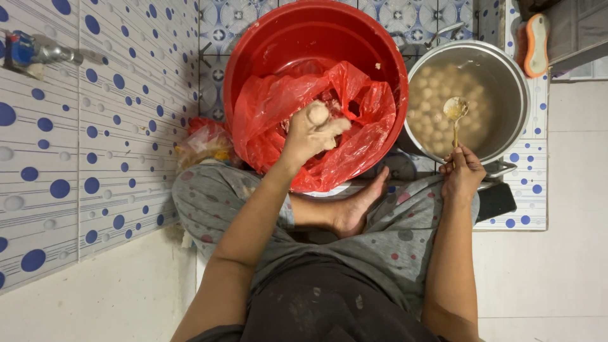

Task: Forming meatballs from meat paste by hand and dropping them into a pot of water using a spoon

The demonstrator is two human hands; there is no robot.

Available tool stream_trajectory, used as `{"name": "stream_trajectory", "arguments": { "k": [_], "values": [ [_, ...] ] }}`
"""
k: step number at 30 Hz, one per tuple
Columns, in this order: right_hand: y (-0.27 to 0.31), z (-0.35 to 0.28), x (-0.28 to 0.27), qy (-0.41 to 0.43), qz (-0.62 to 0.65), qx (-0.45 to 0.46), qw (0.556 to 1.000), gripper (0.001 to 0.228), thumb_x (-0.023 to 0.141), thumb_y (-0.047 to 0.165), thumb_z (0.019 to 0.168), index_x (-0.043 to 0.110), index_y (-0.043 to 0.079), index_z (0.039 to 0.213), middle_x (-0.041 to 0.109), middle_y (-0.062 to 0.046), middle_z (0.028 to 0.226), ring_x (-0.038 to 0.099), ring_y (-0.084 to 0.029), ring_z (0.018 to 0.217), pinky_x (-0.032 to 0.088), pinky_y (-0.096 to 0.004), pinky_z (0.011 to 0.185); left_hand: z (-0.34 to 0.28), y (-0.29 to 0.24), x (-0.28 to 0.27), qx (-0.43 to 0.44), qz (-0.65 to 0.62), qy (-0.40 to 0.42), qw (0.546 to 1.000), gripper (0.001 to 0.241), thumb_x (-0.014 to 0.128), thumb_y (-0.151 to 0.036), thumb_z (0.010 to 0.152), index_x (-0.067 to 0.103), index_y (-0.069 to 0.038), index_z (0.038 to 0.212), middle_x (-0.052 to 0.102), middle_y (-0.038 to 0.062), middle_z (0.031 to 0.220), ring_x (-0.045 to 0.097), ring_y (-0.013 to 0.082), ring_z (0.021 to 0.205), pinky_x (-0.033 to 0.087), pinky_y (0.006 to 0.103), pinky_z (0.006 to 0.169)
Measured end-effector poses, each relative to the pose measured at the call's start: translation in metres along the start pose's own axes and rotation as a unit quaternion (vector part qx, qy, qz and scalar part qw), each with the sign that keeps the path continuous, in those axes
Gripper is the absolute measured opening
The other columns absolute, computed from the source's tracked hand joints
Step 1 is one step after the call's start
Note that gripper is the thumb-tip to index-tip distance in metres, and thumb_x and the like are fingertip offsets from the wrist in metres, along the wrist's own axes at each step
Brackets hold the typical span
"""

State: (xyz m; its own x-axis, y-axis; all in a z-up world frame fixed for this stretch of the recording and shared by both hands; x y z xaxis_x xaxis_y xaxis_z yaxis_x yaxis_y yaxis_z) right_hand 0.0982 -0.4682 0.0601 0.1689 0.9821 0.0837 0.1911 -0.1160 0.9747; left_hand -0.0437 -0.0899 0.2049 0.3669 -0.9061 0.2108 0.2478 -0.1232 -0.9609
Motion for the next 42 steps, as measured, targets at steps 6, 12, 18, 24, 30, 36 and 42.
{"name": "stream_trajectory", "arguments": {
  "k": [6,12,18,24,30,36,42],
  "values": [
    [-0.002,0.0,-0.001,0.009,0.003,-0.018,1.0,0.022,0.065,0.009,0.104,0.071,0.001,0.124,0.061,-0.01,0.069,0.048,-0.008,0.046,0.052,-0.025,0.046,0.008,0.012,-0.002,-0.066,-0.074,0.011,0.995,0.015,0.072,-0.014,0.098,0.065,-0.001,0.096,0.059,0.009,0.064,0.05,0.0078,0.043,0.042,0.0198,0.031],
    [0.014,-0.011,0.004,0.021,-0.029,-0.051,0.998,0.021,0.062,0.008,0.106,0.07,-0.002,0.123,0.061,-0.011,0.069,0.047,-0.007,0.046,0.051,-0.024,0.045,0.003,0.031,-0.008,-0.113,-0.104,-0.021,0.988,0.012,0.07,0.01,0.083,0.063,0.006,0.092,0.059,0.014,0.061,0.054,0.0129,0.044,0.048,0.0262,0.027],
    [0.07,-0.04,0.042,0.063,-0.007,-0.063,0.996,0.02,0.063,0.007,0.107,0.071,-0.001,0.123,0.06,-0.011,0.07,0.046,-0.008,0.046,0.052,-0.027,0.046,0.006,-0.003,-0.006,-0.076,-0.094,-0.034,0.992,0.014,0.064,0.01,0.084,0.055,0.004,0.077,0.06,0.014,0.061,0.062,0.0143,0.052,0.047,0.0303,0.03],
    [0.134,-0.089,0.099,0.136,0.007,-0.082,0.987,0.02,0.064,0.004,0.106,0.07,-0.001,0.124,0.056,-0.015,0.068,0.044,-0.012,0.043,0.047,-0.028,0.041,0.004,0.008,-0.003,-0.113,-0.082,-0.02,0.99,0.025,0.073,-0.018,0.099,0.063,0.004,0.094,0.061,0.017,0.066,0.055,0.0105,0.043,0.047,0.0251,0.028],
    [0.17,-0.13,0.142,0.204,-0.067,-0.149,0.965,0.018,0.06,-0.005,0.106,0.07,-0.007,0.12,0.058,-0.021,0.066,0.044,-0.013,0.037,0.044,-0.031,0.035,0.013,0.018,-0.014,-0.048,0.011,-0.015,0.999,0.02,0.063,0.014,0.077,0.059,0.01,0.096,0.062,0.018,0.073,0.059,0.0166,0.072,0.054,0.0384,0.045],
    [0.183,-0.143,0.167,0.255,-0.075,-0.14,0.954,0.02,0.06,-0.006,0.103,0.071,-0.007,0.119,0.058,-0.02,0.064,0.043,-0.01,0.036,0.045,-0.029,0.034,0.019,0.049,-0.025,-0.131,-0.166,-0.054,0.976,0.033,0.075,0.011,0.083,0.049,-0.004,0.069,0.045,0.009,0.048,0.049,0.0125,0.035,0.044,0.032,0.028],
    [0.21,-0.165,0.179,0.26,-0.24,-0.278,0.893,0.022,0.063,-0.008,0.104,0.076,-0.003,0.121,0.065,-0.015,0.068,0.057,-0.015,0.055,0.047,-0.032,0.05,0.019,0.006,-0.019,-0.099,-0.139,-0.001,0.985,0.019,0.066,-0.011,0.099,0.058,0.001,0.086,0.05,0.009,0.054,0.047,0.0093,0.038,0.042,0.0263,0.027]
  ]
}}
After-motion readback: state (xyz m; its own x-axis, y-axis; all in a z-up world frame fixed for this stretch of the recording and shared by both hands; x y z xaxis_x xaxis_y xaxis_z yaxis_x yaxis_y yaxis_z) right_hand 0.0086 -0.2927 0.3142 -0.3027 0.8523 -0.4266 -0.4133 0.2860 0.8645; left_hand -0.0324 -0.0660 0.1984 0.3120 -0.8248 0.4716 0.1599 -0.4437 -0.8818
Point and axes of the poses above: each hand's wrist, its own z-axis towards the middle knuckle, its own x-axis out of the palm, y = z × x, the point moved 3 cm from there along z, towards the middle knuckle
